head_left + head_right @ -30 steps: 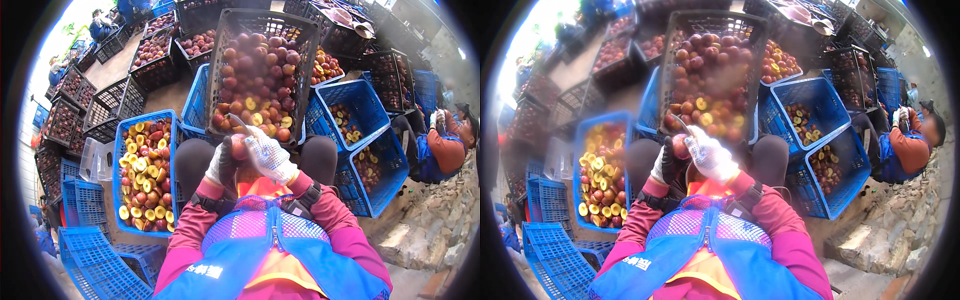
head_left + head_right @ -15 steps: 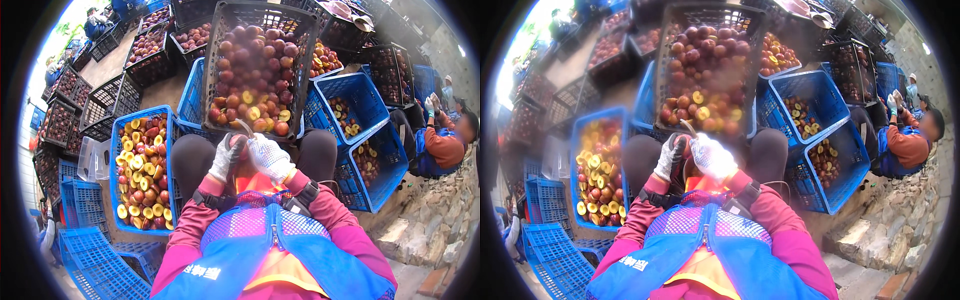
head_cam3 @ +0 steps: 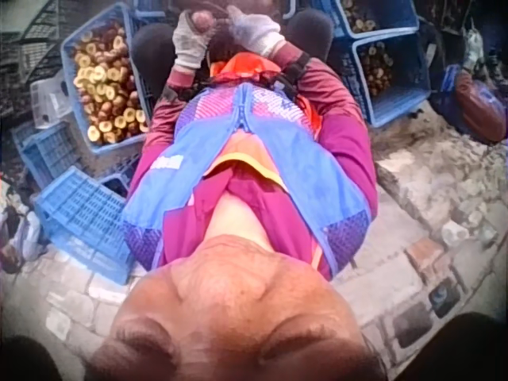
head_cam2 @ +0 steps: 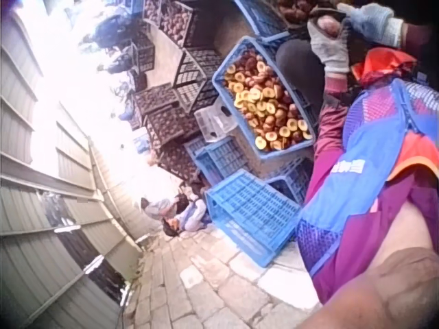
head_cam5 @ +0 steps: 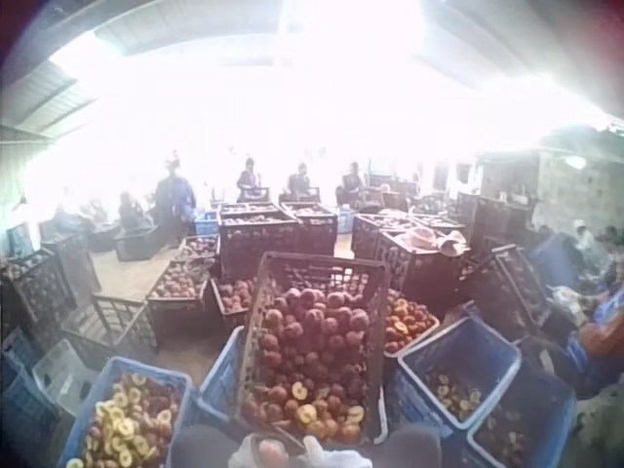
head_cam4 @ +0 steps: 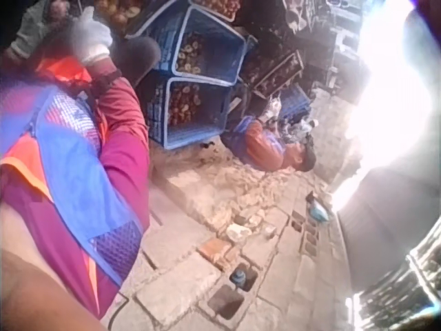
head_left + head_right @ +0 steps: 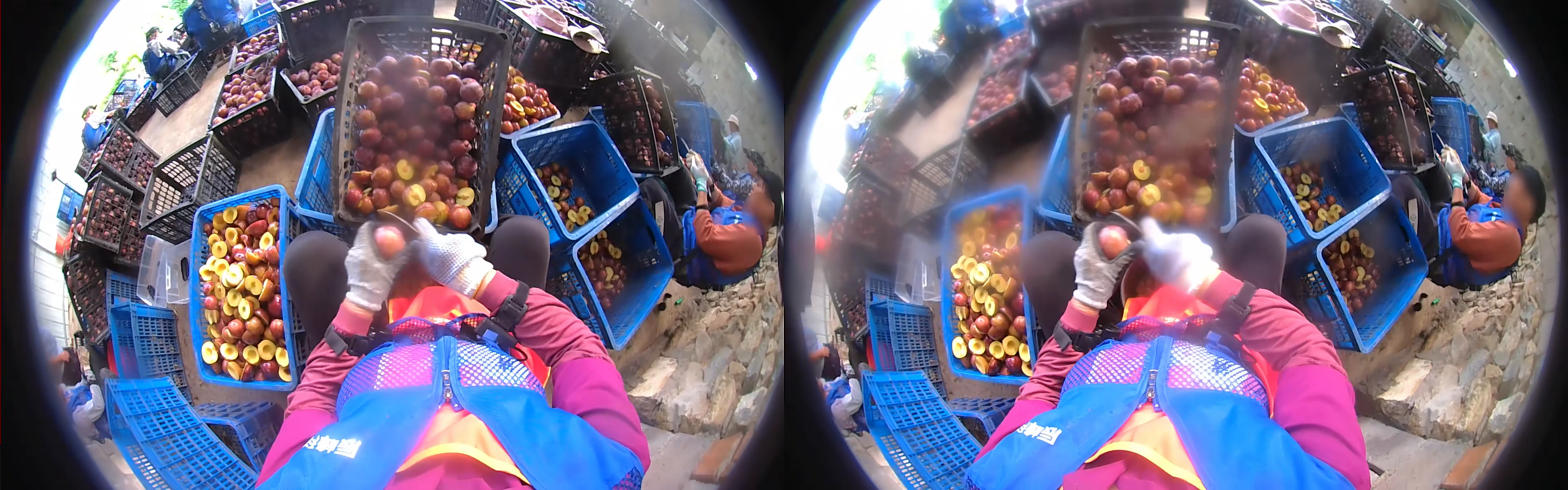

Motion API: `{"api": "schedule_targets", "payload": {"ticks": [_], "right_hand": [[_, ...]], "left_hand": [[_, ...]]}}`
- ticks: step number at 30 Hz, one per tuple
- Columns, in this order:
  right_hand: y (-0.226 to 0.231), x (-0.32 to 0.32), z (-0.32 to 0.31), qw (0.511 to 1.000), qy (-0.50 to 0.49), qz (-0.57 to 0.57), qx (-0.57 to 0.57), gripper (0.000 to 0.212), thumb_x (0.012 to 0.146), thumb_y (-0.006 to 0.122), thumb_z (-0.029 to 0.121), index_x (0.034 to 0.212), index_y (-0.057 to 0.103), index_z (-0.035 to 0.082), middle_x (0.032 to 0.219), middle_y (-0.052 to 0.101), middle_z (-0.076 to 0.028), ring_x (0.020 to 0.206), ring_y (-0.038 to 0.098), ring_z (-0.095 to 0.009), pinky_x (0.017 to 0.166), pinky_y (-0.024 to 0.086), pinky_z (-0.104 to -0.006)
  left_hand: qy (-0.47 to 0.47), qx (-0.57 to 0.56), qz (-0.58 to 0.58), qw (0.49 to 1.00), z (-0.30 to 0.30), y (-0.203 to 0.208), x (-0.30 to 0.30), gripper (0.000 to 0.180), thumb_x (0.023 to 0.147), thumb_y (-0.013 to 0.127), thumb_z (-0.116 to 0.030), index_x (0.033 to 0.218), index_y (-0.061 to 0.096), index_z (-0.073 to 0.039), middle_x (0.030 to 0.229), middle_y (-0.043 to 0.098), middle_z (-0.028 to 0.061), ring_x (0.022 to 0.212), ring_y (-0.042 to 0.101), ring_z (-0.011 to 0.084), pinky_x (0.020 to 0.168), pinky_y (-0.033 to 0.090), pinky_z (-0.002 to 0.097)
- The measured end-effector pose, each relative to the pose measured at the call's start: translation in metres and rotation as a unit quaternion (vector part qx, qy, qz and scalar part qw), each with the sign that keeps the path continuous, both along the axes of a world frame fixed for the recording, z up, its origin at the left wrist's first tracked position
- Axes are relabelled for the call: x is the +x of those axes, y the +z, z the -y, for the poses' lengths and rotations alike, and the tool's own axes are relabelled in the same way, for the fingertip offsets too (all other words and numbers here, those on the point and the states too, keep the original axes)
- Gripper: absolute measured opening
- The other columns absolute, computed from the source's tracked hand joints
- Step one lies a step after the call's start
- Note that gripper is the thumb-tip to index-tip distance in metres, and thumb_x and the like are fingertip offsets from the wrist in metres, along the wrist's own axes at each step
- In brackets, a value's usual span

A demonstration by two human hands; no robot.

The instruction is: Cutting and sorting plums into crates in an outdoor or semi-outdoor agricultural processing area.

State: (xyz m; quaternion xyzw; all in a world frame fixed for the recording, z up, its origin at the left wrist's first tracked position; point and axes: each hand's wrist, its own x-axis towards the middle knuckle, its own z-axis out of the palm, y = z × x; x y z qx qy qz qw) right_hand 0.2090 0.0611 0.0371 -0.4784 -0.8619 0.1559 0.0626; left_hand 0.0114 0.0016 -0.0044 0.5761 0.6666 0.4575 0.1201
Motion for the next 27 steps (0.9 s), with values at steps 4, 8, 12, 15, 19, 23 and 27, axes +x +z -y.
{"api": "schedule_targets", "payload": {"ticks": [4, 8, 12, 15, 19, 23, 27], "right_hand": [[-0.034, 0.027, -0.002, 0.985, -0.012, -0.074, 0.154, 0.038, 0.109, 0.069, 0.034, 0.141, 0.067, 0.013, 0.091, 0.076, -0.012, 0.061, 0.072, -0.032, 0.054, 0.056, -0.0443], [0.013, 0.006, 0.021, 0.96, 0.03, -0.215, 0.177, 0.033, 0.11, 0.069, 0.033, 0.134, 0.07, 0.011, 0.086, 0.073, -0.012, 0.06, 0.07, -0.032, 0.053, 0.055, -0.0448], [0.03, 0.008, 0.041, 0.957, 0.051, -0.232, 0.168, 0.028, 0.11, 0.069, 0.035, 0.126, 0.072, 0.013, 0.078, 0.072, -0.013, 0.058, 0.07, -0.034, 0.052, 0.055, -0.0485], [0.023, 0.011, 0.05, 0.962, 0.049, -0.205, 0.175, 0.024, 0.109, 0.07, 0.036, 0.121, 0.072, 0.015, 0.078, 0.072, -0.011, 0.057, 0.069, -0.033, 0.051, 0.054, -0.0474], [0.021, 0.018, 0.053, 0.965, 0.037, -0.192, 0.172, 0.019, 0.109, 0.07, 0.035, 0.112, 0.07, 0.017, 0.076, 0.07, -0.009, 0.055, 0.067, -0.03, 0.049, 0.053, -0.046], [0.021, 0.017, 0.058, 0.975, 0.028, -0.15, 0.159, 0.017, 0.108, 0.071, 0.034, 0.107, 0.068, 0.017, 0.075, 0.069, -0.009, 0.055, 0.067, -0.03, 0.048, 0.052, -0.046], [0.003, 0.014, 0.048, 0.98, 0.04, -0.142, 0.132, 0.02, 0.107, 0.072, 0.032, 0.104, 0.067, 0.013, 0.073, 0.069, -0.009, 0.054, 0.068, -0.031, 0.047, 0.052, -0.047]], "left_hand": [[-0.105, -0.004, 0.475, 0.874, -0.007, 0.041, -0.021, 0.069, 0.099, 0.087, -0.053, 0.137, 0.064, -0.001, 0.114, 0.075, 0.0106, 0.104, 0.072, 0.0189, 0.093, 0.061, 0.0345], [-0.227, -0.07, 0.827, 0.509, 0.003, 0.076, -0.015, 0.073, 0.102, 0.082, -0.053, 0.149, 0.057, -0.003, 0.13, 0.071, 0.0147, 0.12, 0.067, 0.0194, 0.111, 0.055, 0.0346], [-0.216, 0.032, 0.586, 0.781, 0.004, 0.028, -0.003, 0.073, 0.104, 0.084, -0.035, 0.159, 0.045, -0.008, 0.135, 0.067, 0.0127, 0.125, 0.066, 0.0209, 0.112, 0.056, 0.0378], [-0.194, 0.037, 0.481, 0.854, -0.012, -0.049, -0.017, 0.07, 0.107, 0.081, -0.022, 0.162, 0.04, -0.01, 0.141, 0.065, 0.0126, 0.128, 0.066, 0.0213, 0.113, 0.057, 0.0386], [-0.213, 0.018, 0.495, 0.842, -0.001, -0.02, -0.002, 0.063, 0.109, 0.078, -0.019, 0.159, 0.042, -0.009, 0.142, 0.064, 0.0132, 0.128, 0.067, 0.0216, 0.115, 0.057, 0.0387], [-0.231, 0.019, 0.581, 0.78, 0.005, -0.002, 0.004, 0.059, 0.109, 0.076, -0.039, 0.152, 0.052, -0.006, 0.139, 0.068, 0.0128, 0.124, 0.069, 0.0242, 0.114, 0.058, 0.0404], [-0.293, 0.013, 0.705, 0.646, 0.008, 0.024, 0.03, 0.061, 0.107, 0.076, -0.054, 0.142, 0.064, -0.006, 0.133, 0.072, 0.0116, 0.122, 0.07, 0.0247, 0.108, 0.059, 0.0407]]}}
